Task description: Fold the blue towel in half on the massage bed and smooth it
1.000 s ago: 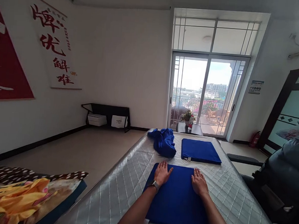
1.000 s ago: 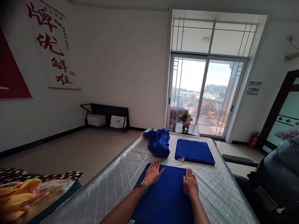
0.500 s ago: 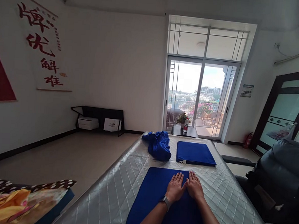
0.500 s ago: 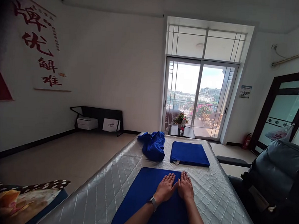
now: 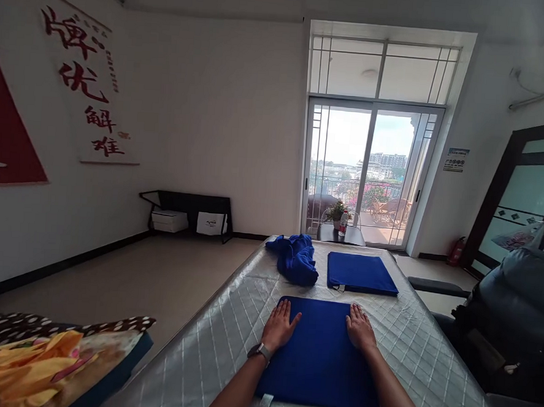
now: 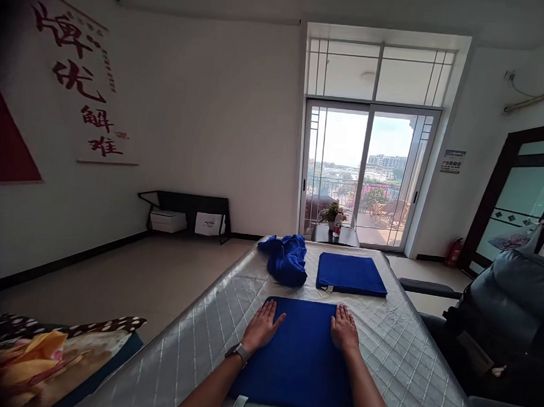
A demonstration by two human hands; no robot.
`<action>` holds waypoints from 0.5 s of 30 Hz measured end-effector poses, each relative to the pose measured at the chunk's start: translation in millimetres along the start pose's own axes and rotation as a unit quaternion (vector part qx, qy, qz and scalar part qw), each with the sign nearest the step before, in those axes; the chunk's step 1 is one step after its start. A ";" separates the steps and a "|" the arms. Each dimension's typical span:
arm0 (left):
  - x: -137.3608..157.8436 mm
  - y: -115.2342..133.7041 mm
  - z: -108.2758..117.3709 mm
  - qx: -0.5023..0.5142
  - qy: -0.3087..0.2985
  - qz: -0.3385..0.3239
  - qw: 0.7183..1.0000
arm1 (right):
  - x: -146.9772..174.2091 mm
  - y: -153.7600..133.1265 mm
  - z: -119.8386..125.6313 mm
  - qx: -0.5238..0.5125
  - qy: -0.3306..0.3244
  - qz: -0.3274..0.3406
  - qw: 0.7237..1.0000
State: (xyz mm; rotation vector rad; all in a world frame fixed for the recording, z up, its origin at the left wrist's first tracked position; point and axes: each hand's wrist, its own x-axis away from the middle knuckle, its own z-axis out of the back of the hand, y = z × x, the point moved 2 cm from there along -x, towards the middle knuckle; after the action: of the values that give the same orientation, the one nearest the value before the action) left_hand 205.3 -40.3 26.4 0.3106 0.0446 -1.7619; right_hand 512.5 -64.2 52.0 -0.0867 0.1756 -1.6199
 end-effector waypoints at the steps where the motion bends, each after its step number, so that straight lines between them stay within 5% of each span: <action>1: 0.7 2.4 2.4 0.003 0.005 0.004 1.000 | 1.1 -1.2 2.1 0.003 0.003 0.000 1.000; 7: 3.9 9.2 11.4 0.020 0.019 0.012 1.000 | 13.0 -5.9 9.9 0.017 0.026 0.007 0.999; 15: 4.9 6.4 7.8 0.002 0.019 0.011 1.000 | 45.7 0.7 -11.8 0.006 -0.001 0.013 1.000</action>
State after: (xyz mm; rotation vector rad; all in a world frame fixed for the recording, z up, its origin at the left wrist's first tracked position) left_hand 209.1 -47.9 33.7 0.3459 0.0638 -1.7346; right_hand 508.6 -109.1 37.9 -0.0777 0.1646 -1.5937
